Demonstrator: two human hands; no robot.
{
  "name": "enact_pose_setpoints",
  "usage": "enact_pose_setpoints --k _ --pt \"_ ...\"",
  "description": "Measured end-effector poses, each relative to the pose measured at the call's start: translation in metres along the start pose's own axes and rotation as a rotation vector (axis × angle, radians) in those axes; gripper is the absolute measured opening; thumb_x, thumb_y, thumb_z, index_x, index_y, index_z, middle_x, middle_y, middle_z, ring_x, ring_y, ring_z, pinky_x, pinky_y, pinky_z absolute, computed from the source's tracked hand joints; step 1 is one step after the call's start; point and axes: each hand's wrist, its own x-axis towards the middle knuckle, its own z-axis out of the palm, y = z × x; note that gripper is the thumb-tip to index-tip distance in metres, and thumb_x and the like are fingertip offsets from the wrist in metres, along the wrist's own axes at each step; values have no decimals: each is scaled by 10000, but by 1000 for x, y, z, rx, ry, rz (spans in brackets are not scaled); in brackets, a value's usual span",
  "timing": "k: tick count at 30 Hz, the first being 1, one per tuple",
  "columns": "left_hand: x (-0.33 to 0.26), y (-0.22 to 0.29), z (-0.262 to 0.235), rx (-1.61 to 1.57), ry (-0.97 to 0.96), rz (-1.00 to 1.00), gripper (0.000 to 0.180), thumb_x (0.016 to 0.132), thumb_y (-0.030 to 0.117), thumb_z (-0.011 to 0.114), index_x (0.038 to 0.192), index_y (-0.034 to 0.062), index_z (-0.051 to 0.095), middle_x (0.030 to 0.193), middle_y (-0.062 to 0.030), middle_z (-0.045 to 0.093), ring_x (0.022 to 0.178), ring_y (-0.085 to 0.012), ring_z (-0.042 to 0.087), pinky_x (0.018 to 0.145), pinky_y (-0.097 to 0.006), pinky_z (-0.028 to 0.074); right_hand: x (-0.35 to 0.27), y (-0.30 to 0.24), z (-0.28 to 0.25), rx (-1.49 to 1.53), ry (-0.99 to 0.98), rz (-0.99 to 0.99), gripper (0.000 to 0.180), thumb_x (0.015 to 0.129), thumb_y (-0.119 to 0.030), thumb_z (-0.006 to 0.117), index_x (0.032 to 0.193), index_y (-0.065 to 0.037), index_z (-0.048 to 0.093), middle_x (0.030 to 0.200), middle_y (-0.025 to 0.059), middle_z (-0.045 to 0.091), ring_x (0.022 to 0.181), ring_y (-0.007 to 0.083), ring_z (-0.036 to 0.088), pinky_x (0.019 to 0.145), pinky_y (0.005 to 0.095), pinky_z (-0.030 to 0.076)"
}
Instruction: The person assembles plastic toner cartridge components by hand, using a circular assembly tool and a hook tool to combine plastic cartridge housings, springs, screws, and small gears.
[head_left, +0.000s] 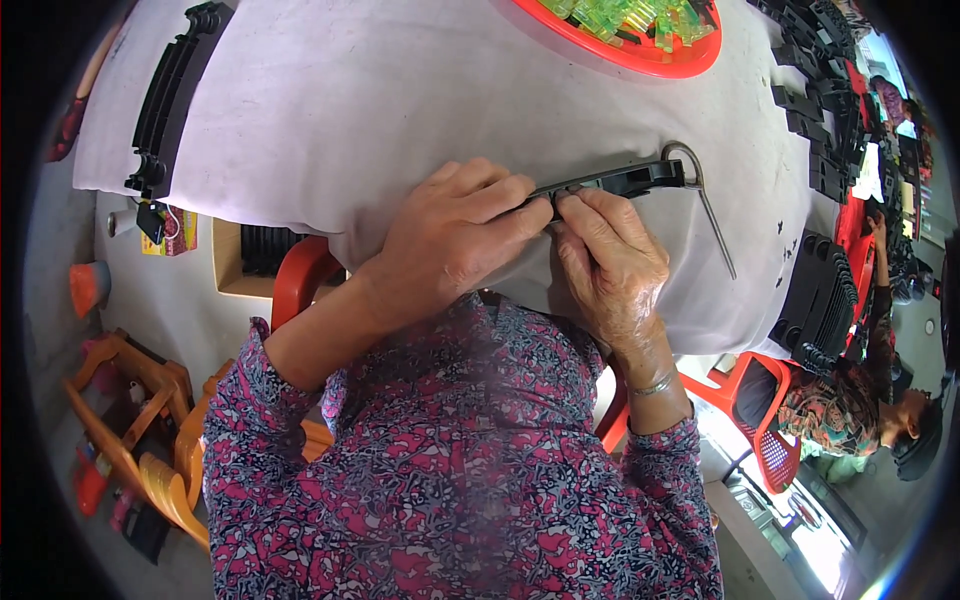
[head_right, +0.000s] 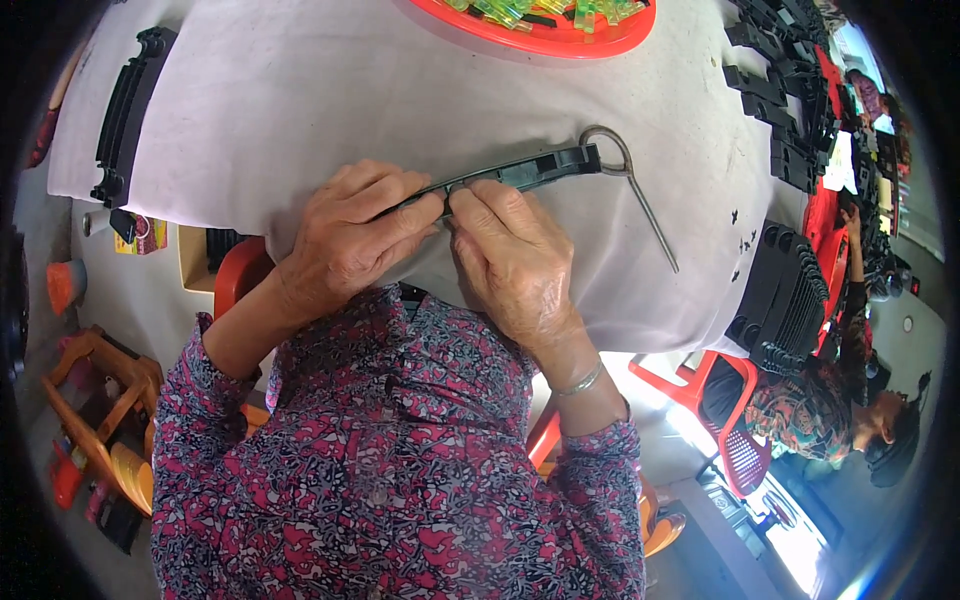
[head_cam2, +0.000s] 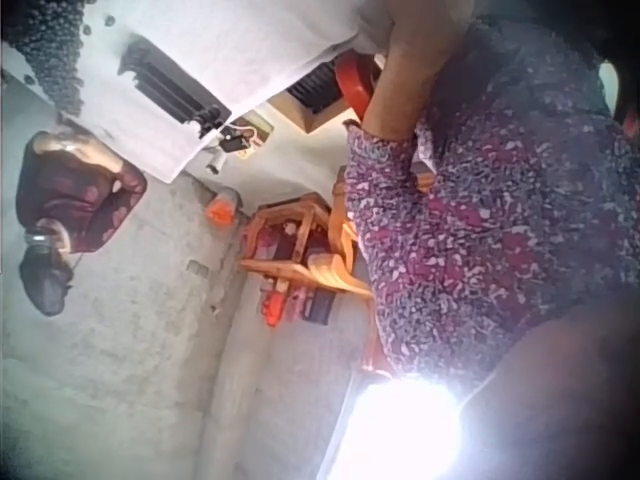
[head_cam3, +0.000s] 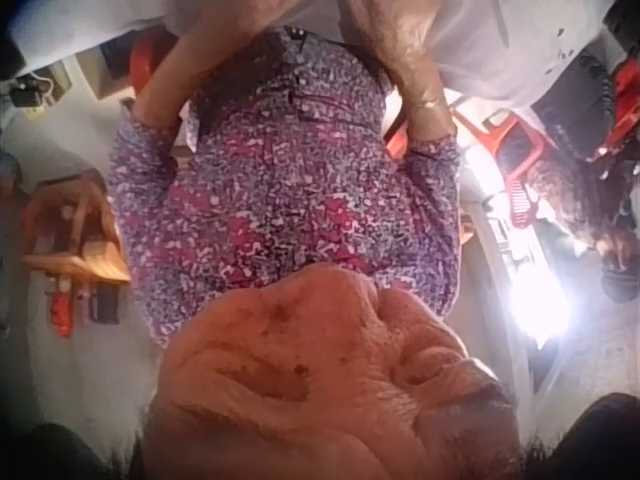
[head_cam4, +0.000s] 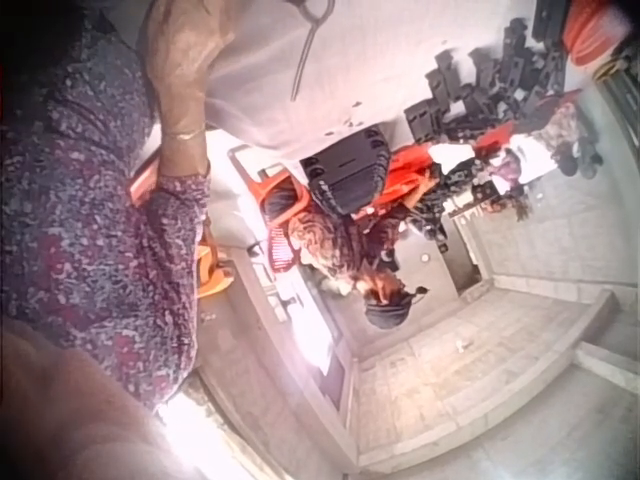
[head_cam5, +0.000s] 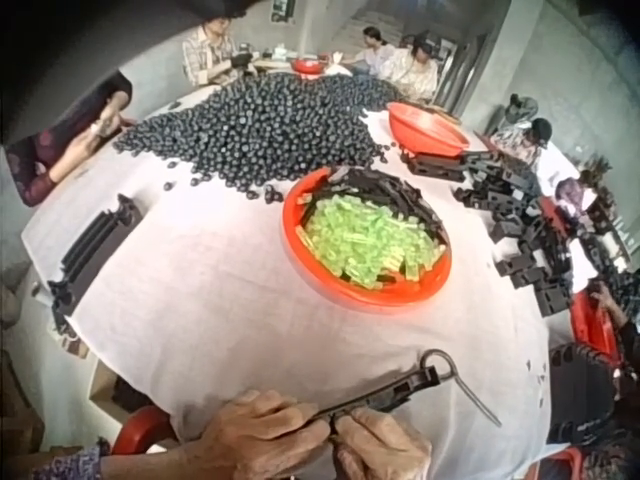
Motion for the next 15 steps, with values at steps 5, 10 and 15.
enact_pose_setpoints --k 5,10,15 --pt "4 2 -6 -49 -56 -20 321 702 25 760 1015 51 695 980 -55 623 876 -243 618 726 -356 529 5 5 -6 6 -83 -48 283 685 17 730 959 -41 690 960 72 658 732 260 637 636 356 521" --pt "5 0 -8 -36 -105 -18 333 698 31 762 1022 51 692 974 -56 621 854 -240 618 714 -342 537 10 12 -7 -36 -113 -162 276 675 -7 738 941 -46 676 920 55 648 712 231 636 622 333 498" --pt "6 0 -10 -21 -121 -1 346 695 35 763 1031 52 685 969 -54 628 848 -240 621 709 -345 541 11 16 -7 2 -100 -211 286 677 -15 738 951 -48 664 914 53 648 711 218 635 619 324 492"
